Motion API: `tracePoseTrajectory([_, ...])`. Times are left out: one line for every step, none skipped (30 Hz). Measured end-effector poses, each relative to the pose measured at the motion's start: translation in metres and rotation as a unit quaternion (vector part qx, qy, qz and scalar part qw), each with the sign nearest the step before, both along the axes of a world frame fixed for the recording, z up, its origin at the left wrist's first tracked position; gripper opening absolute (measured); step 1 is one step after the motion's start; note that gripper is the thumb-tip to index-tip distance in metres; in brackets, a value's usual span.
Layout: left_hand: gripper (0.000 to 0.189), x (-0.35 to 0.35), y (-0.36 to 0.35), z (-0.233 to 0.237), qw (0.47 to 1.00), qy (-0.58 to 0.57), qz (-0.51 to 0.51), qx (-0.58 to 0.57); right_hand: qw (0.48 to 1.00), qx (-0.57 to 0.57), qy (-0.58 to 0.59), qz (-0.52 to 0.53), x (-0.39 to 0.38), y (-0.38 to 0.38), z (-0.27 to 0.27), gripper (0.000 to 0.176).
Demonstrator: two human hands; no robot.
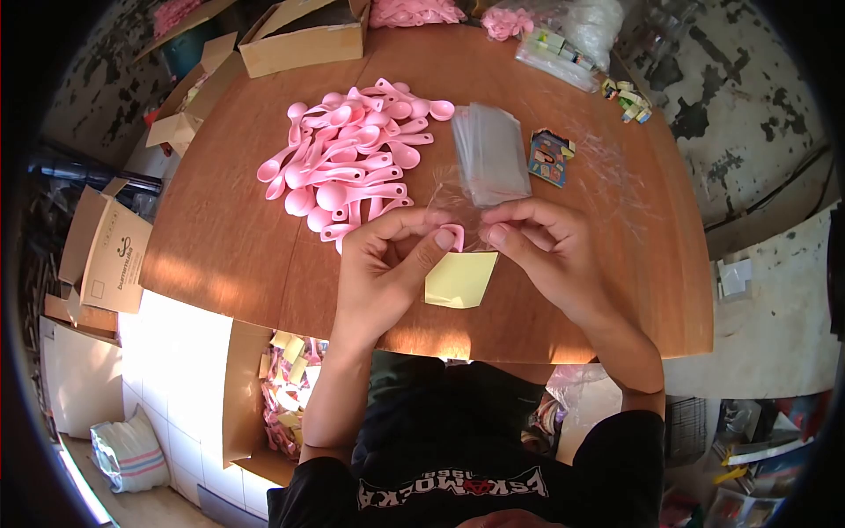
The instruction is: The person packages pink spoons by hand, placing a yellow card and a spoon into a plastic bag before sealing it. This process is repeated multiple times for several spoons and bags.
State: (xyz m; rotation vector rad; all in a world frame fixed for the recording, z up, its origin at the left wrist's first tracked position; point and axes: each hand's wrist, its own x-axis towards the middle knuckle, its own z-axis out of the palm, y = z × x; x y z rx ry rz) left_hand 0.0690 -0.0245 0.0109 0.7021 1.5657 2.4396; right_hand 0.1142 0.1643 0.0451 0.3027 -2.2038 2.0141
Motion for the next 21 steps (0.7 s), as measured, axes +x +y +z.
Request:
tracePoseTrajectory([0.019,0.0,0.0,-0.001,1.0,-0.001,-0.001,-0.002,1.0,0.013,-0.008,-0.019,0.0,0.0,-0.002,0.017])
tracePoseTrajectory([0.019,0.001,0.0,-0.001,1.0,0.004,0.003,-0.002,1.0,0.011,-0.009,-0.02,0.001,0.0,-0.004,0.017])
tracePoseTrajectory([0.018,0.001,0.0,-0.001,1.0,0.011,0.006,-0.002,1.0,0.008,-0.001,-0.026,0.001,0.001,-0.007,0.016])
tracePoseTrajectory([0.018,-0.001,-0.001,-0.001,1.0,0.011,0.006,-0.002,0.999,0.006,0.008,-0.032,0.001,0.001,-0.009,0.016])
tracePoseTrajectory([0.018,-0.001,-0.002,-0.001,1.0,0.007,0.003,-0.003,0.999,0.006,0.007,-0.032,0.0,0.003,-0.011,0.016])
tracePoseTrajectory([0.018,-0.002,-0.003,-0.002,1.0,0.003,0.0,-0.005,0.999,0.003,0.016,-0.033,0.0,0.004,-0.012,0.016])
tracePoseTrajectory([0.018,-0.002,-0.003,-0.002,1.0,0.002,0.0,-0.005,0.999,0.0,0.023,-0.034,0.0,0.005,-0.013,0.016])
tracePoseTrajectory([0.019,-0.001,-0.003,-0.001,1.0,-0.007,-0.01,0.001,0.999,-0.001,0.023,-0.035,0.001,0.006,-0.014,0.016])
tracePoseTrajectory([0.019,-0.001,-0.004,-0.001,1.0,-0.016,-0.02,0.007,0.999,-0.009,0.023,-0.027,0.001,0.006,-0.015,0.016])
tracePoseTrajectory([0.019,-0.002,-0.005,-0.002,1.0,-0.017,-0.02,0.007,0.999,-0.017,0.023,-0.019,0.001,0.007,-0.016,0.016])
tracePoseTrajectory([0.019,-0.002,-0.007,-0.004,1.0,-0.017,-0.019,-0.004,0.999,-0.017,0.022,-0.019,0.001,0.007,-0.016,0.016])
tracePoseTrajectory([0.02,-0.003,-0.009,-0.006,1.0,-0.017,-0.018,-0.016,0.999,-0.03,0.012,-0.016,0.001,0.007,-0.016,0.015])
tracePoseTrajectory([0.02,-0.003,-0.009,-0.007,1.0,-0.018,-0.018,-0.017,0.999,-0.043,0.003,-0.013,0.0,0.008,-0.017,0.014])
tracePoseTrajectory([0.02,-0.003,-0.01,-0.007,1.0,-0.015,-0.021,-0.01,0.999,-0.044,0.003,-0.013,0.0,0.008,-0.017,0.014])
tracePoseTrajectory([0.02,-0.004,-0.01,-0.007,1.0,-0.011,-0.024,-0.004,0.999,-0.033,0.025,-0.003,0.0,0.009,-0.017,0.013])
tracePoseTrajectory([0.02,-0.003,-0.01,-0.007,1.0,-0.011,-0.024,-0.004,0.999,-0.022,0.048,0.008,0.0,0.01,-0.018,0.013])
tracePoseTrajectory([0.019,-0.003,-0.01,-0.005,1.0,-0.01,-0.011,-0.013,0.999,-0.022,0.047,0.009,0.0,0.01,-0.018,0.013])
tracePoseTrajectory([0.019,-0.002,-0.009,-0.004,1.0,-0.01,0.003,-0.022,0.998,-0.029,0.044,0.02,0.0,0.011,-0.018,0.013])
tracePoseTrajectory([0.019,-0.002,-0.009,-0.005,1.0,-0.01,0.003,-0.022,0.998,-0.036,0.041,0.031,0.0,0.011,-0.018,0.015])
tracePoseTrajectory([0.017,-0.002,-0.008,-0.007,1.0,0.0,0.016,-0.027,0.998,-0.036,0.041,0.031,0.0,0.012,-0.018,0.015])
tracePoseTrajectory([0.016,-0.003,-0.008,-0.009,0.999,0.011,0.029,-0.032,0.997,-0.038,0.04,0.045,0.0,0.013,-0.018,0.017])
